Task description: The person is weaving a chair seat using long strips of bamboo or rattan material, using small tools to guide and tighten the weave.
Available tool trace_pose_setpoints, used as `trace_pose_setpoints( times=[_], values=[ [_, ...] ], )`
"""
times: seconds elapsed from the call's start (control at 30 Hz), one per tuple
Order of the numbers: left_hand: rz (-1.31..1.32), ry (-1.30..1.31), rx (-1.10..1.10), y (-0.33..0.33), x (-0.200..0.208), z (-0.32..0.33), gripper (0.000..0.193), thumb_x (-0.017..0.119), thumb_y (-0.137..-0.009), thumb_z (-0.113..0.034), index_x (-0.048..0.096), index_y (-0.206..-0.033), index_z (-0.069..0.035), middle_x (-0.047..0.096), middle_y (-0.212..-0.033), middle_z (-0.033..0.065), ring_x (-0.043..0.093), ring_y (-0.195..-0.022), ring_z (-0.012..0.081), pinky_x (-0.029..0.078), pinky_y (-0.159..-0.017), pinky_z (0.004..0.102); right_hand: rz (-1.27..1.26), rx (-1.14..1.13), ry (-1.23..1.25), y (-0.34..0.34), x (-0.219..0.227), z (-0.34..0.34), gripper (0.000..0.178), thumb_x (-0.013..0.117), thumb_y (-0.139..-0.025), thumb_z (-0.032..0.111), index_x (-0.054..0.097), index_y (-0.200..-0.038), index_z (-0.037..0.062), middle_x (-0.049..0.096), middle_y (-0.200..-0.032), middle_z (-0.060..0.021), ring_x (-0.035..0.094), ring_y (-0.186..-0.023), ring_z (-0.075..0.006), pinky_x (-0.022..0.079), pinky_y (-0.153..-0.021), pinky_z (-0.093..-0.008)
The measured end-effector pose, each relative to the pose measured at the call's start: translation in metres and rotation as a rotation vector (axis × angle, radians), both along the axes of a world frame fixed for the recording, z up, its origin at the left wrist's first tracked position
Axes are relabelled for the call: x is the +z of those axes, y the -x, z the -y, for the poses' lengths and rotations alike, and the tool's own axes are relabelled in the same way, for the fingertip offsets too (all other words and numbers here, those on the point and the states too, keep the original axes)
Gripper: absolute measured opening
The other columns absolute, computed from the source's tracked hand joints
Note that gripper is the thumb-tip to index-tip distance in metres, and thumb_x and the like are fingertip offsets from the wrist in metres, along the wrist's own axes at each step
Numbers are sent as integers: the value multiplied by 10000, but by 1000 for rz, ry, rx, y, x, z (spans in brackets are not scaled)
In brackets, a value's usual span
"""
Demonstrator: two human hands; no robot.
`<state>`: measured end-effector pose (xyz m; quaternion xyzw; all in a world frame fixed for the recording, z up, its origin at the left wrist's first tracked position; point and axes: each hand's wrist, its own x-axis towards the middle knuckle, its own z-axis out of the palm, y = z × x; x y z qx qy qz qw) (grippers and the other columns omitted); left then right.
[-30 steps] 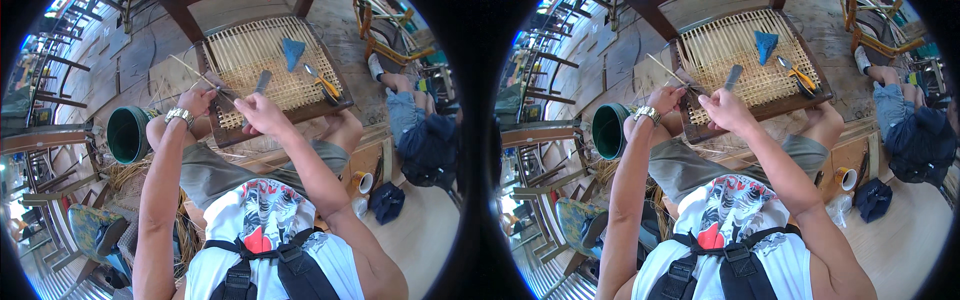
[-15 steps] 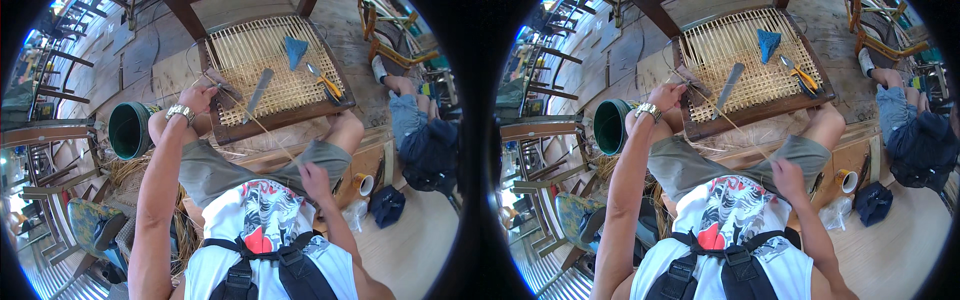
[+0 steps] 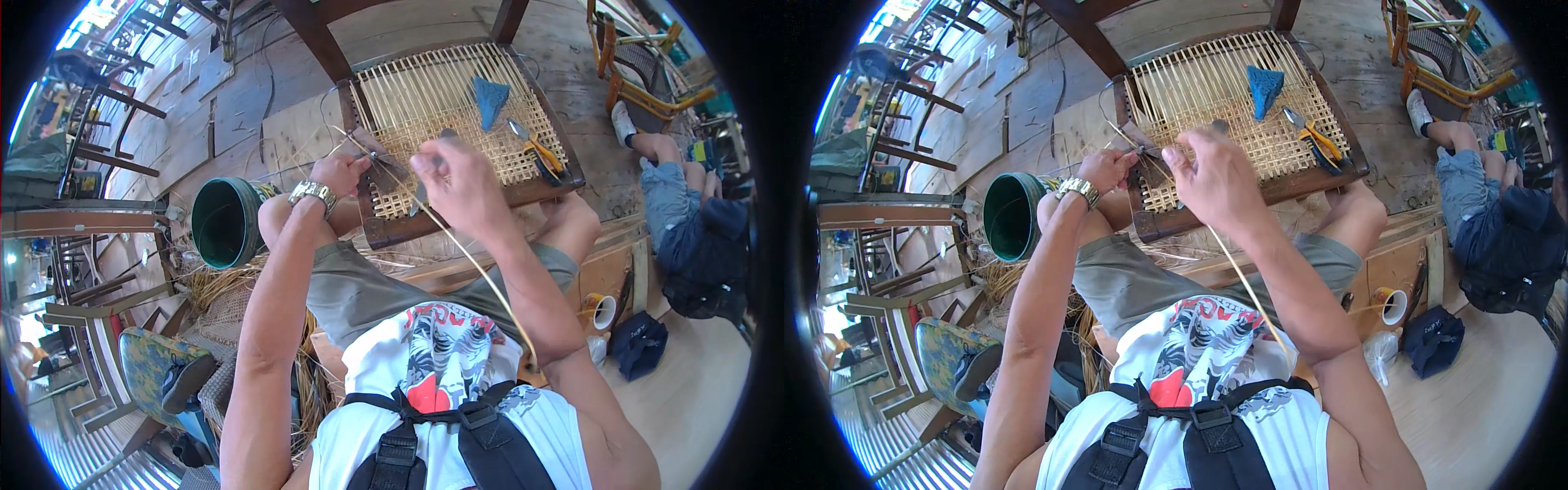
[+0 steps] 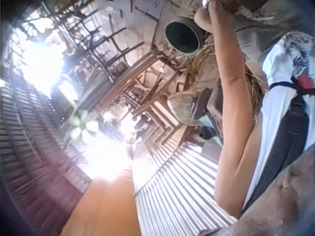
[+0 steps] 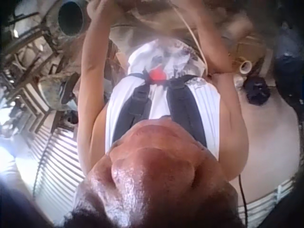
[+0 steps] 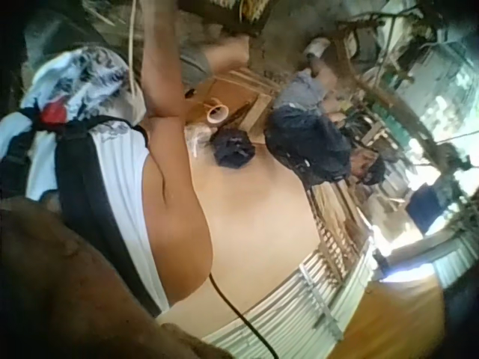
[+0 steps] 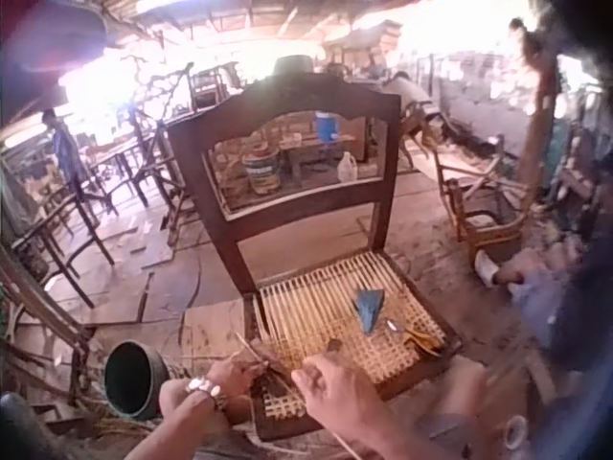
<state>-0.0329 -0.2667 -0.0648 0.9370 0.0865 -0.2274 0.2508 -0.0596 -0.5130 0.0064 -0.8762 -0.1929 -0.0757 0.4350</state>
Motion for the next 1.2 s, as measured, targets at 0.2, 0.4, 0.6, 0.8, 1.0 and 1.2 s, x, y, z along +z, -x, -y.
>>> trace_pose_setpoints(
  times=[0.2, 0.4, 0.6, 0.8, 1.0, 1.2],
  values=[
    [13, -7, 13, 2, -7, -3, 488, 522, -970, -490, 692, -784, -71, 689, -637, 54, 697, -652, 204, 531, -666, 350, -1010, -4, -334, -3, -66, -24, 319, 632, -957, 299, 614, -893, -14, 616, -678, -68, 651, -538, -185, 487, -481, -322],
    [-30, -41, 22, 2, 7, 8, 481, 516, -960, -511, 718, -826, -97, 707, -688, 71, 710, -793, 242, 538, -792, 381, -717, -20, -54, -2, -93, -39, 303, 618, -931, 293, 654, -842, 5, 683, -736, -205, 690, -700, -354, 535, -662, -441],
    [67, -162, -46, 1, -10, -1, 457, 516, -959, -504, 722, -853, -110, 711, -698, 46, 702, -838, 256, 531, -806, 389, -455, 12, 94, 38, -91, 1, 263, 574, -923, 246, 639, -835, 7, 635, -772, -257, 634, -766, -453, 484, -663, -510],
    [0, -130, -57, -3, 9, 2, 470, 473, -972, -510, 725, -857, -129, 711, -692, 39, 706, -812, 247, 531, -809, 380, -683, -79, 186, 152, -52, 132, 228, 652, -914, 233, 645, -957, 10, 633, -907, -266, 610, -838, -446, 481, -699, -489],
    [31, -133, -66, 4, 1, -3, 459, 500, -969, -489, 722, -839, -109, 712, -684, 51, 710, -777, 247, 533, -768, 391, -116, -110, -302, 68, 59, 52, 444, 677, -918, 258, 547, -1210, -51, 550, -1151, -261, 616, -895, -423, 523, -712, -484],
    [7, -103, -64, -3, 2, 11, 473, 502, -968, -489, 721, -837, -91, 709, -687, 77, 711, -781, 259, 531, -781, 395, -536, 149, 186, -12, -20, -4, 560, 638, -887, 552, 638, -936, -6, 668, -785, -131, 647, -718, -242, 506, -685, -383]
  ],
)
